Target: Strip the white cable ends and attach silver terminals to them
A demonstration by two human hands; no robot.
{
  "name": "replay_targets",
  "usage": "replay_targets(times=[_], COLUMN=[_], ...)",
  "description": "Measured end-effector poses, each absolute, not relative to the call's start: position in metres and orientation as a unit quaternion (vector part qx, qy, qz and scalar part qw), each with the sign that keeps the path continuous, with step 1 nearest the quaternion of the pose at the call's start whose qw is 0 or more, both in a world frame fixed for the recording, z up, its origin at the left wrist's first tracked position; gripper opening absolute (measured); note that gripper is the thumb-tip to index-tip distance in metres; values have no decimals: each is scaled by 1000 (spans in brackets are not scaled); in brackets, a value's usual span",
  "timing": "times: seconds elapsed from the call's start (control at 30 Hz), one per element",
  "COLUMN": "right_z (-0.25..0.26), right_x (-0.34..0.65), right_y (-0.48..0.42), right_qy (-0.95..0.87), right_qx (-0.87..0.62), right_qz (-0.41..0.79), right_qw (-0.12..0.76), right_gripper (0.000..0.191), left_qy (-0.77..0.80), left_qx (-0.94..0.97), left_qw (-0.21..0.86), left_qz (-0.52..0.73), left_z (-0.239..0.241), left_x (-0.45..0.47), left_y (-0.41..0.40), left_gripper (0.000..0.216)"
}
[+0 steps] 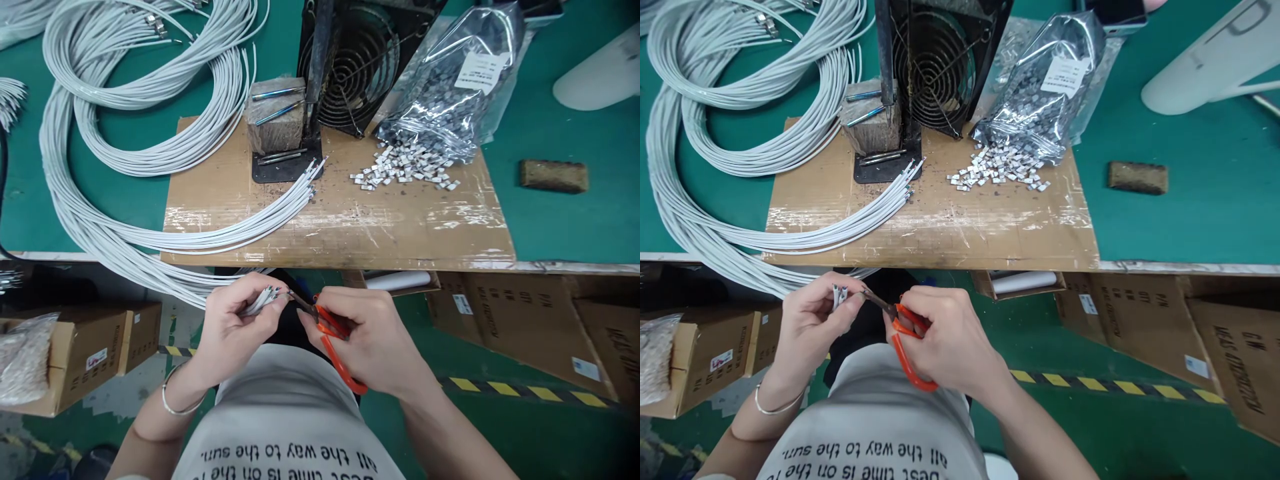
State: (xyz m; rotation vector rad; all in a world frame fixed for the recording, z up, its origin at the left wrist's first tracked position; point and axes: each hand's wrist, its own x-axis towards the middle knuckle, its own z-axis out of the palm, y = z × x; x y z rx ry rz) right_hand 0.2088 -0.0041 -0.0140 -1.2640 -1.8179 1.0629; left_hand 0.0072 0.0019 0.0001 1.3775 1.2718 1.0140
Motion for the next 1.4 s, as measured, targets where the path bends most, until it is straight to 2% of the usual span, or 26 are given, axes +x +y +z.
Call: replay_targets(times=[0.33,0.6,0.8,1.1,1.4], right_z=[-17,-34,-44,-39,-45], right_x=[206,198,198,204,201], right_y=[-6,-15,-19,-16,-13], right_qy=[-702,-679,-642,-657,-661], right_qx=[-483,-491,-529,-516,-513], right_qz=[392,381,364,388,367], right_qw=[348,391,419,389,407], right_gripper=[45,46,49,41,48], left_qy=[512,519,530,537,517], left_qx=[583,595,541,489,493], left_qw=[474,471,539,589,614], left_qz=[416,393,368,355,335], left_z=[-2,3,-1,1,7], left_x=[7,9,6,2,-9], left_y=[3,6,3,3,5], left_gripper=[16,17,9,18,25])
